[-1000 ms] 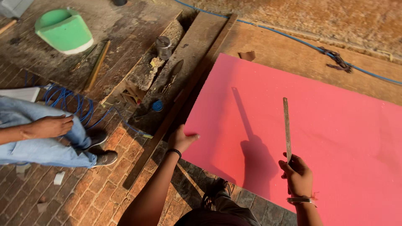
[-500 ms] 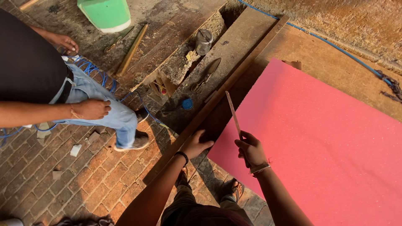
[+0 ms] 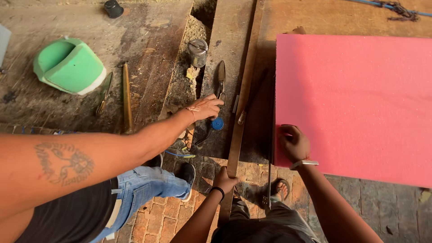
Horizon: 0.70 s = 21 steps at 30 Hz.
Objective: The person measures a large pink foam sheet with a tape measure, aligns a wooden straightedge across it, and cuts the foam along the straightedge with a knife. They lift and bend the cut strip free, move pieces aside, and take further measurements on the remaining sheet.
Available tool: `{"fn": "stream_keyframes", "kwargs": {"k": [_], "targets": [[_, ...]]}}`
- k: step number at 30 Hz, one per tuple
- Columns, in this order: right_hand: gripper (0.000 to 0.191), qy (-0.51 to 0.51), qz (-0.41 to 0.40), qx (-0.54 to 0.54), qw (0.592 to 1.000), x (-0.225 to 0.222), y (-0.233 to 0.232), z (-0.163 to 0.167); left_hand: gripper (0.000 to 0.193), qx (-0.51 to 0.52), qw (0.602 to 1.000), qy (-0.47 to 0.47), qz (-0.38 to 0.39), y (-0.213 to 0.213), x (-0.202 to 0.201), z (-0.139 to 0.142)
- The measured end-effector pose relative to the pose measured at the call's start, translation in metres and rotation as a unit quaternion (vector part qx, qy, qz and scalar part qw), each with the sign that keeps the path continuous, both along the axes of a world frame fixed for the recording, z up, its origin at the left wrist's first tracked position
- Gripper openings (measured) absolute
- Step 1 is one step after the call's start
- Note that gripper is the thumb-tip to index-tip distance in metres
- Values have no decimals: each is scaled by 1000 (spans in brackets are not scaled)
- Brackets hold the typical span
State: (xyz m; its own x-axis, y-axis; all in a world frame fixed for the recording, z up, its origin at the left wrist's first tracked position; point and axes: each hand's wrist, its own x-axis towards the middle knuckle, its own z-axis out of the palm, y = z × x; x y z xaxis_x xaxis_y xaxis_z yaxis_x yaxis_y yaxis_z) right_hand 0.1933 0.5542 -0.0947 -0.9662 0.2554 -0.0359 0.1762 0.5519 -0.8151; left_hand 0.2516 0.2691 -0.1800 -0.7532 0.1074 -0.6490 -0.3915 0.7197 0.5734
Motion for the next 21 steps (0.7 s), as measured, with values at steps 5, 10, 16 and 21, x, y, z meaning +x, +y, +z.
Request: {"fn": "stream_keyframes", "kwargs": {"k": [5,10,16,21], "targets": [[24,-3,-61,-107,992,1,14,-11,76,17,999,2,51,1,-7,-10],[20,-23,-109,-204,973,-6,20,-25,56,33,992,48,110,6,-7,-8],[18,-16,-90,-135,987,-15,18,-20,70,58,992,32,106,32,-19,0],[20,-28,-70,-75,994,-16,2,-1,54,-90,980,162,-70,23,-50,9]]}}
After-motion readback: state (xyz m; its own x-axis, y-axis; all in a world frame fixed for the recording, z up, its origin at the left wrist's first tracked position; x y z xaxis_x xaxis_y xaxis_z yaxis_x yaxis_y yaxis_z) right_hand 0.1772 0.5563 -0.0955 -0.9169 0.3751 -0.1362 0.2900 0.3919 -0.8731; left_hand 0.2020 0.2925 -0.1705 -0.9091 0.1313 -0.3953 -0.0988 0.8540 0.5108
